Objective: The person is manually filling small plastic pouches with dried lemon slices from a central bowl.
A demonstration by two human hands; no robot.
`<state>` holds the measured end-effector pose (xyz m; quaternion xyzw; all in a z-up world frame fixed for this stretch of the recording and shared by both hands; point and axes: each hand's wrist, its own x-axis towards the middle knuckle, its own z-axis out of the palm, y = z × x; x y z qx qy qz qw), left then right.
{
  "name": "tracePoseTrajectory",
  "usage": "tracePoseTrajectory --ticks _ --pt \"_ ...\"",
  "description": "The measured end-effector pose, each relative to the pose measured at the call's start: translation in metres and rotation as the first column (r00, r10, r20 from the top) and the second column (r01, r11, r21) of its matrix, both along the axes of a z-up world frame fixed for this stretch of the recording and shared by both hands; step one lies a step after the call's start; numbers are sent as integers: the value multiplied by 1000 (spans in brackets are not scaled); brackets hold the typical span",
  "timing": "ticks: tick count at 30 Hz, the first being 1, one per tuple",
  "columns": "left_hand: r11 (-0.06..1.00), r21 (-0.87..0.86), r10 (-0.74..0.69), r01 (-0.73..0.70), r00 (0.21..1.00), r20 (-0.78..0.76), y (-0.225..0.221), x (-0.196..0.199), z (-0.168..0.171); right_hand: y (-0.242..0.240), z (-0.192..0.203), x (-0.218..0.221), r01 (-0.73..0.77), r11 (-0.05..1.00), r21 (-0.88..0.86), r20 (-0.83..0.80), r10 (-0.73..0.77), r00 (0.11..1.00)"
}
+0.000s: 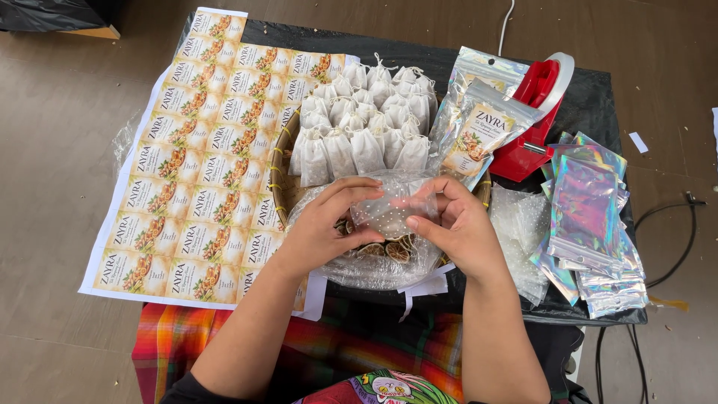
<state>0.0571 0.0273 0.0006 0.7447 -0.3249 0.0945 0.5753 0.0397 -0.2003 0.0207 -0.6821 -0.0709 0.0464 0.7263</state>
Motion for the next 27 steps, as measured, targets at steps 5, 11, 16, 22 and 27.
tracePoseTrajectory --ticks 5,11,16,22,27 --pt "1000 -8 6 -7 999 -34 0 0 -1 -4 -2 0 -27 997 65 -22 29 999" --pt "1000 -9 30 -30 999 -43 0 0 -6 -8 -9 2 -44 992 119 -29 47 998" --pt "999 21 43 -42 999 -32 -1 0 -13 -10 -11 3 -52 990 131 -34 56 998" --pt "1000 8 23 -23 1000 21 -2 -1 -9 -10 -8 2 -53 991 119 -33 57 998" --pt "985 97 108 -145 944 313 -6 -2 -7 -10 -9 4 -15 997 79 -4 16 1000"
